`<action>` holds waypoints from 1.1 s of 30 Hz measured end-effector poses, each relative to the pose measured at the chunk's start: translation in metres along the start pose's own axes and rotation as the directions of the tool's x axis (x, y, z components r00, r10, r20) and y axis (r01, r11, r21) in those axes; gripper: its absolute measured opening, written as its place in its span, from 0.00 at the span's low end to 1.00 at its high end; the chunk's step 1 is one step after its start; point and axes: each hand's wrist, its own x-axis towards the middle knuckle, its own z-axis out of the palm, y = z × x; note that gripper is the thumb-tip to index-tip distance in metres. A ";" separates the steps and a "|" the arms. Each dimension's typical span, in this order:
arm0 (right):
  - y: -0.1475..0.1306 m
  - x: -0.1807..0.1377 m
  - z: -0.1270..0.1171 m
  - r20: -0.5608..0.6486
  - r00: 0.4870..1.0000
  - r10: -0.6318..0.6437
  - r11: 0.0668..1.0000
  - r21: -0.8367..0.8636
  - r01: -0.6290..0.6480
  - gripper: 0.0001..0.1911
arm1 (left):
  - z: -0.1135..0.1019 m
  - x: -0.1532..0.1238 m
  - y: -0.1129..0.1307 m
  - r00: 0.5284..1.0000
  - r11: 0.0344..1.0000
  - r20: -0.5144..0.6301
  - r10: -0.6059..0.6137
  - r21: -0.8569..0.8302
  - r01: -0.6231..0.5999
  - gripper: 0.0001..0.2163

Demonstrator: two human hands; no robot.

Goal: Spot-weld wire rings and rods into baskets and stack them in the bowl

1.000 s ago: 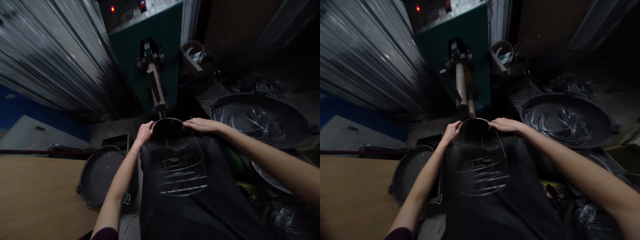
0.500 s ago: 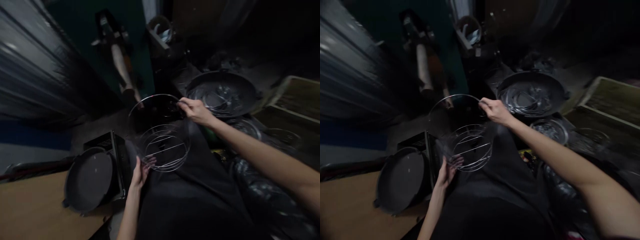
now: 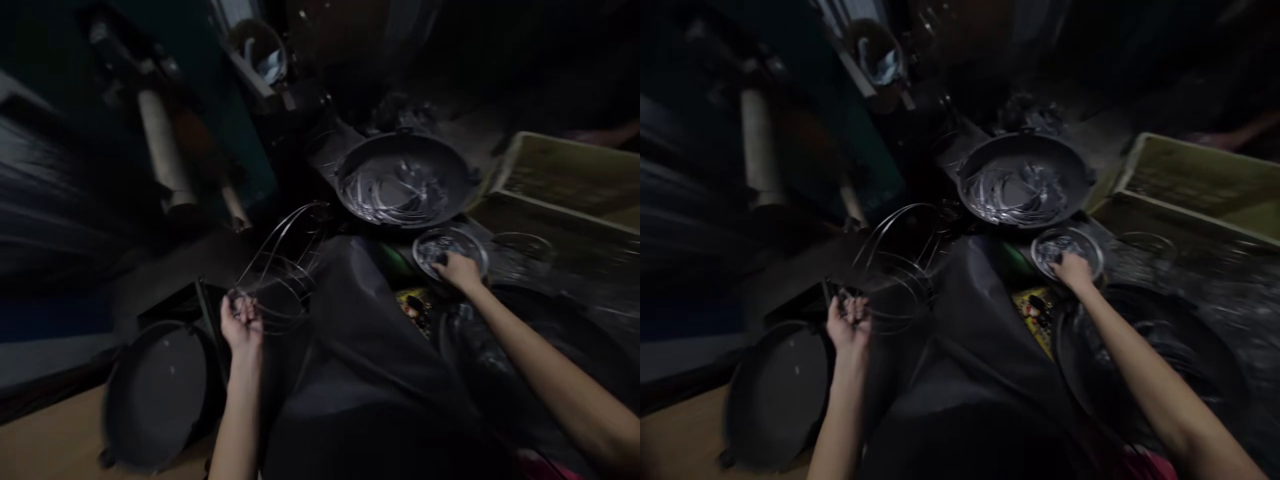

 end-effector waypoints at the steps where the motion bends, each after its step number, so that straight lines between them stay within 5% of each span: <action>1: 0.007 0.004 0.009 0.023 1.000 0.000 1.000 -0.016 0.001 0.20 | 0.009 0.001 -0.001 0.999 0.999 0.001 0.034 -0.018 -0.034 0.10; 7: 0.006 0.015 0.035 0.069 0.998 0.010 0.994 -0.109 -0.002 0.16 | 0.037 0.007 -0.001 0.973 0.975 -0.080 0.217 -0.035 -0.220 0.09; 16: 0.004 -0.003 0.023 0.010 0.999 0.049 0.998 -0.035 -0.049 0.21 | 0.019 0.015 -0.008 0.935 0.939 -0.096 0.343 -0.008 -0.345 0.09; 20: -0.009 -0.018 0.003 -0.089 0.968 0.234 0.967 0.122 -0.222 0.21 | 0.016 0.015 -0.009 0.920 0.928 -0.131 0.370 0.011 -0.372 0.10; 23: -0.037 -0.028 -0.018 -0.179 0.875 0.449 0.872 0.301 -0.386 0.23 | 0.015 0.015 -0.011 0.911 0.922 -0.148 0.385 0.016 -0.387 0.12; 25: -0.069 -0.037 -0.033 -0.185 0.868 0.460 0.811 0.486 -0.326 0.18 | 0.013 0.016 -0.012 0.907 0.919 -0.151 0.393 0.022 -0.394 0.13; 27: -0.109 -0.049 -0.045 -0.124 0.933 0.338 0.675 0.723 -0.149 0.11 | 0.011 0.019 -0.013 0.899 0.912 -0.159 0.408 0.029 -0.408 0.15; 29: -0.154 -0.063 -0.052 -0.034 0.991 0.131 0.426 0.905 -0.025 0.07 | 0.008 0.021 -0.012 0.891 0.905 -0.168 0.423 0.035 -0.423 0.15; 31: -0.200 -0.074 -0.055 0.039 0.997 -0.064 0.227 0.974 -0.023 0.04 | 0.005 0.023 -0.009 0.885 0.900 -0.168 0.434 0.033 -0.435 0.16; 33: -0.242 -0.082 -0.054 0.064 0.976 -0.206 0.146 0.989 -0.034 0.05 | 0.003 0.024 -0.005 0.881 0.895 -0.168 0.443 0.024 -0.446 0.16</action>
